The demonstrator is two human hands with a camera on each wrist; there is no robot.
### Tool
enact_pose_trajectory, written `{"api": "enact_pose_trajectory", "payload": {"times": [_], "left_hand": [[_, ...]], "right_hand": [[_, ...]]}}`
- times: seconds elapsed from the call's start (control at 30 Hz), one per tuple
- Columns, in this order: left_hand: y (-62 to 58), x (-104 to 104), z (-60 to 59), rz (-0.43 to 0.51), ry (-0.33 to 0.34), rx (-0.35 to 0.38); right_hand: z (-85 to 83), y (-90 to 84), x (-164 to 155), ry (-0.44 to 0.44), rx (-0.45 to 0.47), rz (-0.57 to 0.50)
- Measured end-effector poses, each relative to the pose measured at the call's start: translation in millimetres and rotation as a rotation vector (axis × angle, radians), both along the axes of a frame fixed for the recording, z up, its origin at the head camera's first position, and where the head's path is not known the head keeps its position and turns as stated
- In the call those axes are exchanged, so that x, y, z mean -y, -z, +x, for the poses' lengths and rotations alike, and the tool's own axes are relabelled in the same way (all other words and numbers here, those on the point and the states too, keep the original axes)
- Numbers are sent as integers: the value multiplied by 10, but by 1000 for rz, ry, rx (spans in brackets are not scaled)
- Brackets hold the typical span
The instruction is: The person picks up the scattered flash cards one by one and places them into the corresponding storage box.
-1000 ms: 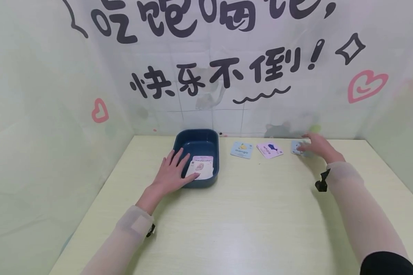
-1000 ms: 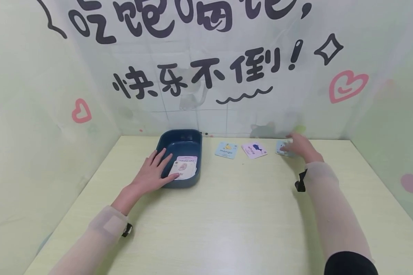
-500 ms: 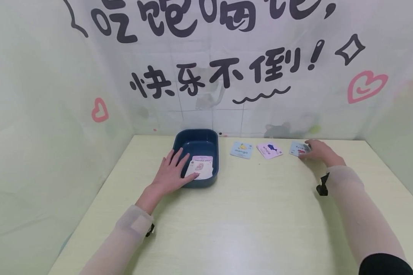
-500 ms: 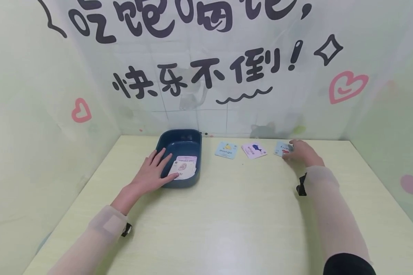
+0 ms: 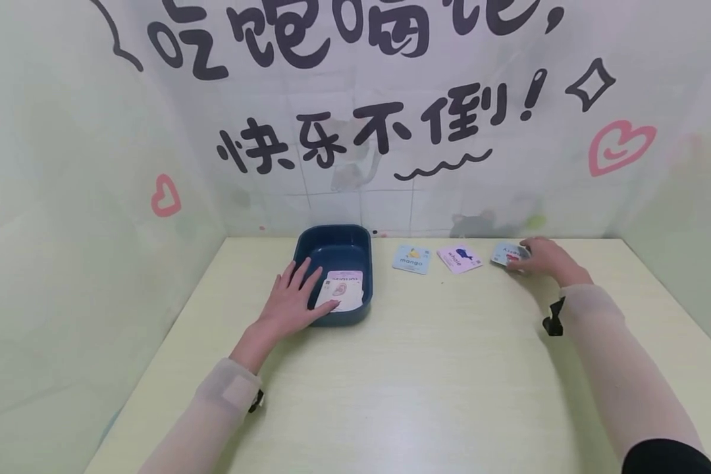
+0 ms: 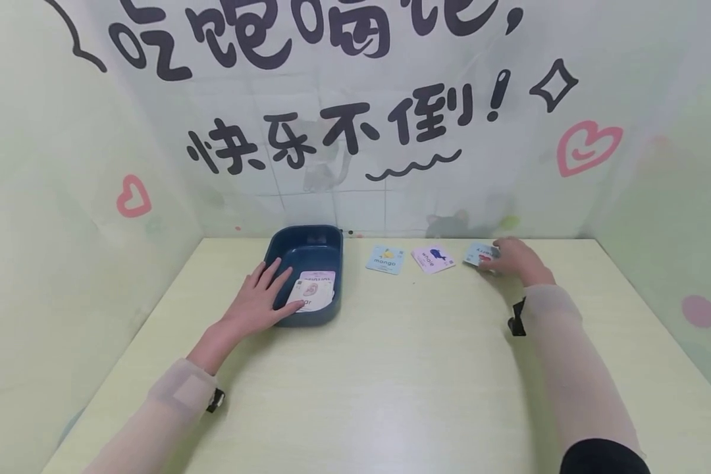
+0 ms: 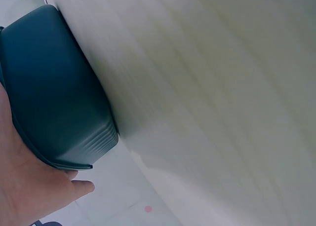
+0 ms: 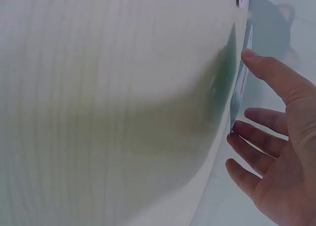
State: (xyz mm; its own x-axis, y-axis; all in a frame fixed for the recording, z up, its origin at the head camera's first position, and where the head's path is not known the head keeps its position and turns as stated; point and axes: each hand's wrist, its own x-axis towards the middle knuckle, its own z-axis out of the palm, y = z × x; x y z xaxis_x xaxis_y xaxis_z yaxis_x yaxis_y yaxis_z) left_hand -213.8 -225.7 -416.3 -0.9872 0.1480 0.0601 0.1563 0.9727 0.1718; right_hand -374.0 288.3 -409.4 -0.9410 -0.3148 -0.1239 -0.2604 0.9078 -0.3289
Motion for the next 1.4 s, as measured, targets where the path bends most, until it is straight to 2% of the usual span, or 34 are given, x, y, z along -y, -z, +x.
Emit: {"api": "enact_pose_trajectory", "payload": {"times": [0.3, 0.5, 0.8, 1.07, 1.4], "left_hand": [[-15, -4, 23, 4, -6, 0], [4, 0, 12, 3, 1, 0], [24, 4, -8, 2, -2, 6], [-7, 2, 16, 18, 7, 4], [-15, -1, 22, 8, 5, 0]], "right_hand": [[2, -64, 116, -23, -30, -28], [50, -174, 261, -41, -47, -27], [11, -222, 503, -79, -80, -42], [65, -304, 718, -113, -94, -49], [120, -408, 947, -166, -138, -3]]}}
